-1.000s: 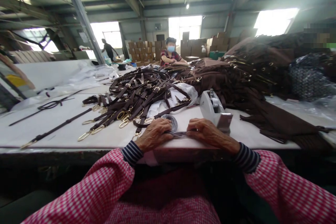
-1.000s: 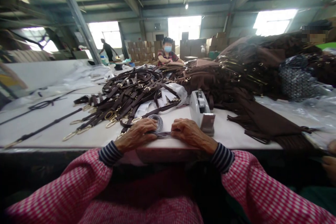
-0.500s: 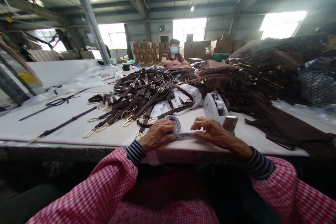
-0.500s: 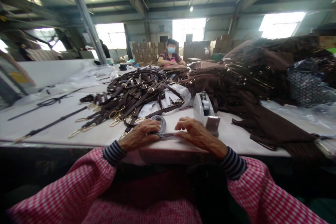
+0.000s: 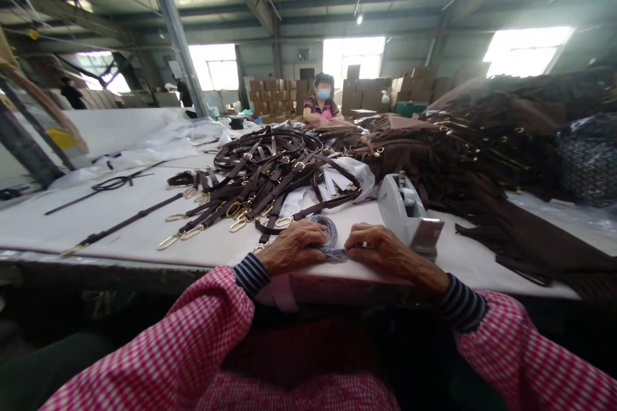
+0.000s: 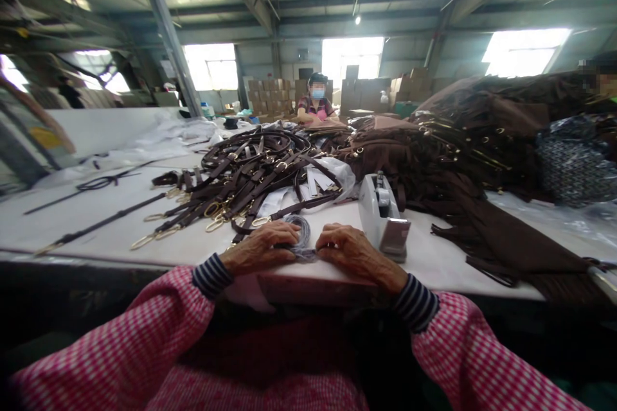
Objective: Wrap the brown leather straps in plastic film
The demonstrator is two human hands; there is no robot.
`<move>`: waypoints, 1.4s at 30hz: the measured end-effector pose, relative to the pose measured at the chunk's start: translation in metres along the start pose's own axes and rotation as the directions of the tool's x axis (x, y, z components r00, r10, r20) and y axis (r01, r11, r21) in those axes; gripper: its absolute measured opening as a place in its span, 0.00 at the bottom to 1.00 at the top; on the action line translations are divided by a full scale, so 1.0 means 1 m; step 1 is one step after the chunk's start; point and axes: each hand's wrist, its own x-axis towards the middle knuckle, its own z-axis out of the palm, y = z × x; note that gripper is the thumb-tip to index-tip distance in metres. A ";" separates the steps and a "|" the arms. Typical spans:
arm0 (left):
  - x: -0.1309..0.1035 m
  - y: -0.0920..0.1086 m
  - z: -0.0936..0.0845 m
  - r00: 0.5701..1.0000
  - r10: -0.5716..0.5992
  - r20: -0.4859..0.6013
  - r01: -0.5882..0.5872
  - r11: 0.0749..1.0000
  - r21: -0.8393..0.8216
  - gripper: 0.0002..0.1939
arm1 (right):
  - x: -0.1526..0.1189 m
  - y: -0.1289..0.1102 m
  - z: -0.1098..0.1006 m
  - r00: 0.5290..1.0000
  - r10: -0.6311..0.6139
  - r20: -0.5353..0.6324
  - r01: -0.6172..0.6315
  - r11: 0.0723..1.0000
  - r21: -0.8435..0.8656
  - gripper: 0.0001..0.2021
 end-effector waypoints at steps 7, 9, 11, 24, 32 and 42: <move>0.006 0.001 -0.012 0.990 0.078 0.115 -0.058 0.983 -0.172 0.15 | 0.019 0.002 0.001 0.999 -0.044 -0.011 0.042 0.995 -0.092 0.04; 0.008 0.001 -0.014 0.990 0.065 0.127 -0.037 0.977 -0.210 0.16 | 0.025 0.005 -0.001 0.999 -0.035 -0.004 0.035 0.996 -0.086 0.09; 0.008 0.000 -0.015 0.990 0.049 0.133 -0.020 0.977 -0.211 0.15 | 0.029 0.008 -0.004 0.998 -0.034 0.051 0.038 0.997 -0.074 0.13; 0.000 0.025 0.022 0.964 -0.223 -0.147 0.261 0.899 0.352 0.15 | 0.037 -0.010 0.027 0.999 -0.032 0.018 0.035 0.980 -0.196 0.05; -0.008 0.019 0.016 0.984 -0.113 -0.139 0.145 0.959 0.245 0.10 | 0.025 -0.006 0.012 0.998 -0.013 0.068 0.025 0.985 -0.173 0.08; -0.009 0.018 0.025 0.971 -0.144 -0.189 0.182 0.962 0.202 0.09 | 0.029 -0.013 0.011 0.997 0.041 0.062 -0.037 0.997 -0.061 0.06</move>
